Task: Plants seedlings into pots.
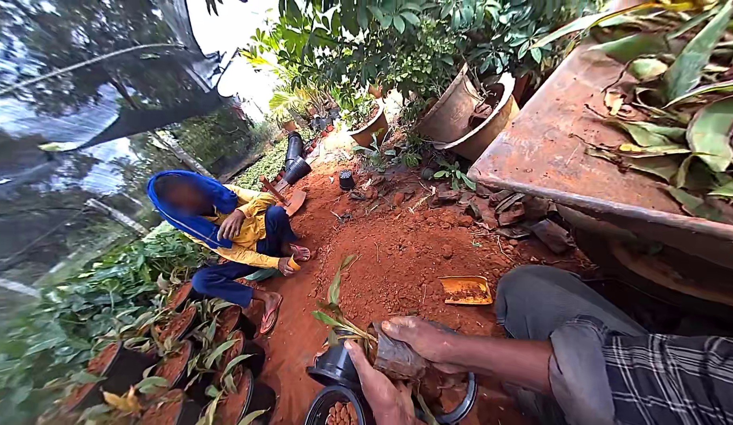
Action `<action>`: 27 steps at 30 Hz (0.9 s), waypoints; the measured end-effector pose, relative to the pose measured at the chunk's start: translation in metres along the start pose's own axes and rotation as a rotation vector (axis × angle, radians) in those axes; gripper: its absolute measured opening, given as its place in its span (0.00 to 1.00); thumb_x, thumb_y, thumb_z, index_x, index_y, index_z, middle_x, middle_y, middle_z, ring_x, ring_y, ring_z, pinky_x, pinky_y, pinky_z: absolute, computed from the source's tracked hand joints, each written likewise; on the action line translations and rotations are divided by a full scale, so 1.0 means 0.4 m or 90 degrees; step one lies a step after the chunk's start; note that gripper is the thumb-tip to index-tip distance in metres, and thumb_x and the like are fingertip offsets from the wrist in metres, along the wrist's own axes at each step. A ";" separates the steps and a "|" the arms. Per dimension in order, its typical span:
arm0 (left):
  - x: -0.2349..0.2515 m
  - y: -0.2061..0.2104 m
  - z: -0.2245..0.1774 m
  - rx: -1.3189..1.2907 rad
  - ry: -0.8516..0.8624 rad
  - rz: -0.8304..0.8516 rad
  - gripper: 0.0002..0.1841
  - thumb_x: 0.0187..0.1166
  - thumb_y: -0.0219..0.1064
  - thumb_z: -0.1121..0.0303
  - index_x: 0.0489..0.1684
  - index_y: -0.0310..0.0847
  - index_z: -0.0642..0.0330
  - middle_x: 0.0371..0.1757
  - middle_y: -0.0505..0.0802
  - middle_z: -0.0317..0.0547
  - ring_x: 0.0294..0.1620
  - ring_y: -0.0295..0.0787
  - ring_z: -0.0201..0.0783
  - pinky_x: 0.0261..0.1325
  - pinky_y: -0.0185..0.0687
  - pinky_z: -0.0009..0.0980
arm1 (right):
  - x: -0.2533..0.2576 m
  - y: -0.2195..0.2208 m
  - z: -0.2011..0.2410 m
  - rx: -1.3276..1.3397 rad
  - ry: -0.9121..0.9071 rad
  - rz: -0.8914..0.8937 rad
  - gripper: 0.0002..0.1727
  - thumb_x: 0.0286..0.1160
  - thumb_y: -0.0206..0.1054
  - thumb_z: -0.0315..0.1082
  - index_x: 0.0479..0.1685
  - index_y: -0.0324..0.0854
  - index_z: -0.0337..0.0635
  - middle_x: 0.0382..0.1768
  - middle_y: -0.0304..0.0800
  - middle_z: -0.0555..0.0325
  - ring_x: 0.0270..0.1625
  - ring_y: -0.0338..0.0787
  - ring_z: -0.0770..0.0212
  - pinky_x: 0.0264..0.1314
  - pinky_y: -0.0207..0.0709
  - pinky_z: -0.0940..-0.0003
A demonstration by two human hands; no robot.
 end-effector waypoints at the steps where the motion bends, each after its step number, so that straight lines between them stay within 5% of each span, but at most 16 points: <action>1: -0.001 0.002 0.003 -0.020 0.000 -0.013 0.38 0.91 0.31 0.38 0.76 0.67 0.63 0.59 0.86 0.56 0.57 0.87 0.44 0.59 0.85 0.45 | -0.006 0.011 0.008 -0.040 -0.006 0.009 0.24 0.94 0.46 0.52 0.58 0.77 0.40 0.47 0.83 0.55 0.50 0.86 0.64 0.58 0.80 0.62; 4: -0.002 -0.006 0.022 -0.043 -0.009 -0.031 0.34 0.93 0.35 0.41 0.68 0.73 0.64 0.51 0.88 0.53 0.51 0.88 0.42 0.55 0.87 0.44 | -0.024 0.027 0.034 -0.305 0.005 0.040 0.35 0.97 0.34 0.52 0.71 0.77 0.29 0.69 0.81 0.32 0.76 0.79 0.43 0.81 0.64 0.43; 6: -0.002 -0.013 0.034 -0.012 0.008 -0.036 0.33 0.94 0.37 0.44 0.62 0.76 0.66 0.46 0.89 0.52 0.46 0.89 0.40 0.51 0.88 0.41 | -0.038 0.042 0.045 -0.378 0.001 0.057 0.36 0.97 0.33 0.51 0.78 0.72 0.29 0.76 0.75 0.29 0.82 0.72 0.38 0.85 0.57 0.39; 10: -0.008 -0.001 0.029 0.011 0.068 -0.037 0.33 0.94 0.35 0.45 0.58 0.77 0.67 0.43 0.88 0.52 0.44 0.88 0.39 0.50 0.87 0.38 | -0.052 0.046 0.048 -0.435 -0.059 -0.035 0.38 0.88 0.41 0.61 0.75 0.73 0.36 0.68 0.82 0.35 0.73 0.81 0.40 0.76 0.69 0.38; 13: -0.037 0.012 -0.004 0.042 0.147 -0.094 0.27 0.95 0.38 0.57 0.57 0.79 0.70 0.44 0.88 0.52 0.47 0.88 0.39 0.55 0.85 0.38 | -0.058 0.041 0.068 -0.451 -0.147 -0.096 0.37 0.87 0.39 0.58 0.64 0.80 0.34 0.59 0.86 0.36 0.65 0.86 0.40 0.69 0.73 0.40; 18: -0.064 0.012 -0.014 0.041 0.142 -0.169 0.22 0.95 0.44 0.59 0.46 0.80 0.69 0.35 0.87 0.49 0.39 0.89 0.36 0.47 0.87 0.36 | -0.072 0.050 0.088 -0.457 -0.228 -0.062 0.38 0.86 0.36 0.56 0.56 0.83 0.31 0.54 0.87 0.35 0.61 0.87 0.41 0.65 0.74 0.42; 23: -0.008 0.013 0.041 0.085 0.031 -0.054 0.32 0.95 0.34 0.47 0.75 0.70 0.67 0.60 0.84 0.60 0.59 0.84 0.47 0.62 0.81 0.48 | -0.010 0.020 0.036 -0.407 -0.070 -0.014 0.38 0.94 0.33 0.55 0.53 0.81 0.28 0.50 0.85 0.33 0.60 0.85 0.38 0.65 0.71 0.38; 25: 0.002 0.020 0.027 0.101 0.020 0.004 0.36 0.93 0.29 0.44 0.76 0.68 0.67 0.61 0.85 0.59 0.58 0.85 0.45 0.61 0.83 0.46 | -0.010 0.014 0.046 -0.284 -0.013 0.012 0.42 0.95 0.27 0.56 0.72 0.74 0.26 0.68 0.79 0.28 0.75 0.78 0.38 0.79 0.64 0.39; 27: 0.001 0.021 0.018 0.104 0.000 0.033 0.39 0.92 0.27 0.41 0.77 0.68 0.66 0.58 0.86 0.57 0.53 0.87 0.42 0.57 0.84 0.42 | -0.017 0.013 0.032 -0.133 0.039 0.027 0.45 0.91 0.23 0.63 0.85 0.63 0.34 0.77 0.74 0.35 0.80 0.76 0.47 0.83 0.65 0.45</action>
Point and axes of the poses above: each hand's wrist, its own x-axis towards the middle knuckle, its own y-axis out of the palm, z = x × y, the point moved 9 cm from there along x, towards the middle knuckle
